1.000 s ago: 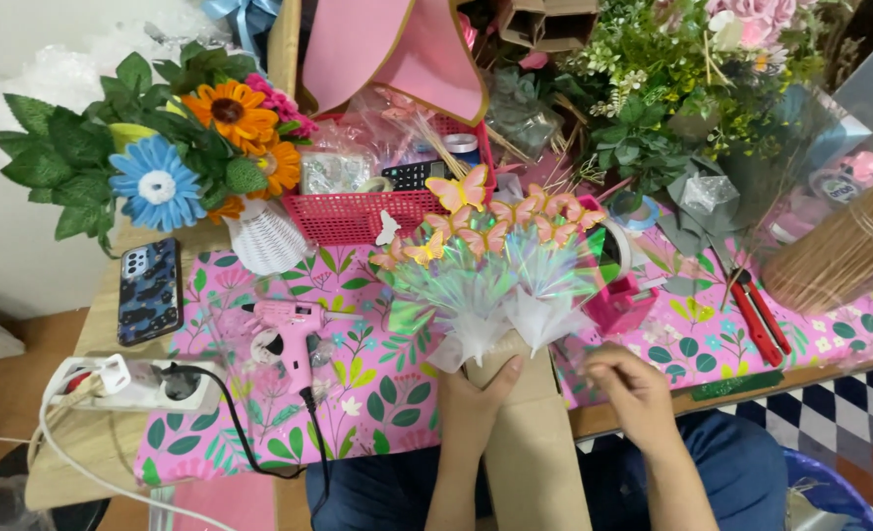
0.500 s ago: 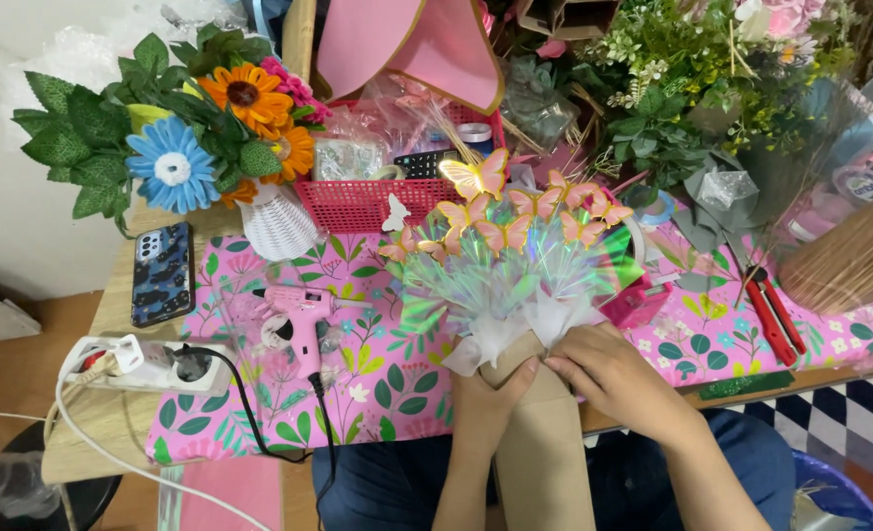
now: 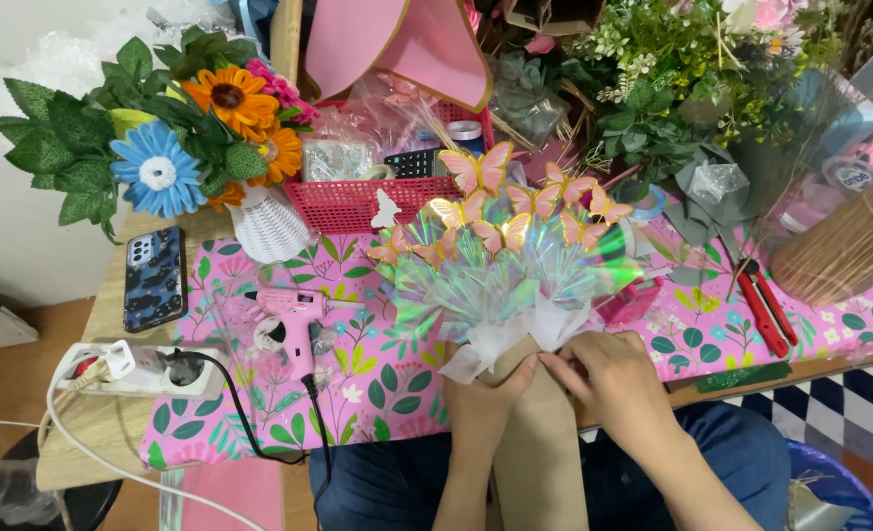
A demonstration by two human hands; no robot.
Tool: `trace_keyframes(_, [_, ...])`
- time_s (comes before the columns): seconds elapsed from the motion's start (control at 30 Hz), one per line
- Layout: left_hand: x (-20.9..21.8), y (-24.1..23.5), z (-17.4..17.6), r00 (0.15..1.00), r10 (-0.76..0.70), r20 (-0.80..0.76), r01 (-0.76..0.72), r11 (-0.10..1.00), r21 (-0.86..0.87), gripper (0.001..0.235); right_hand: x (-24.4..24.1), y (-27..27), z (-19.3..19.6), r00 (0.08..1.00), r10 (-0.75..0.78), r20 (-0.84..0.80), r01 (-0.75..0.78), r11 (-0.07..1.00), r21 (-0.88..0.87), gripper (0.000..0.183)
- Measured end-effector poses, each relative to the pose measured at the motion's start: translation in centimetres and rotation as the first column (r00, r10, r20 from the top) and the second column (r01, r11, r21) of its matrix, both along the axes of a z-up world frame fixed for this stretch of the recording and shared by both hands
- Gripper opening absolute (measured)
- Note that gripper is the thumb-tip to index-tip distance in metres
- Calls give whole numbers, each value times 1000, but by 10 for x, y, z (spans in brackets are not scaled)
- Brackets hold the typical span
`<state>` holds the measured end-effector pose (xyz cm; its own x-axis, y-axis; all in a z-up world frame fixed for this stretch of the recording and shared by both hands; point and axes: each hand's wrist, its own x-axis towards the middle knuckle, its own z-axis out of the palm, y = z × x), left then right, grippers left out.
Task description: The person wraps a decorative bouquet of butterfly-shaped lights with brown paper, securing it with tape. They adjust the arrangement and then pick up a pink sheet of wrapping paper.
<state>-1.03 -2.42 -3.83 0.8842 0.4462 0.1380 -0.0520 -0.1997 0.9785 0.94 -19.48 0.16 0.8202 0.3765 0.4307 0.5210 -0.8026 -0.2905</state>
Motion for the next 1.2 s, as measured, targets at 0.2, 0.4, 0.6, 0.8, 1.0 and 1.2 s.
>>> trace_keyframes(0.2, [-1,0,-7,997,73,7,-73,996,51,55,10,-10,-33,984,-174,40,171,983,69,55])
trace_keyframes(0.4, [2,5,-4,995,26,-99,-29,999,-24,63,23,-10,-42,996,-83,24,74,963,260,44])
trace_keyframes(0.6, [2,3,-7,990,21,-142,-31,997,-72,65,43,-29,-61,719,225,-658,279,773,569,19])
trace_keyframes(0.8, [-3,7,0,992,-6,-126,-5,996,-94,64,21,-10,-36,626,421,-656,328,621,712,33])
trace_keyframes(1.0, [-3,11,-1,975,-31,-218,17,998,-66,65,37,-25,-91,530,705,-472,419,266,868,51])
trace_keyframes(1.2, [-8,23,12,967,-249,-56,234,954,-187,57,59,-42,-121,421,739,-526,450,334,829,95])
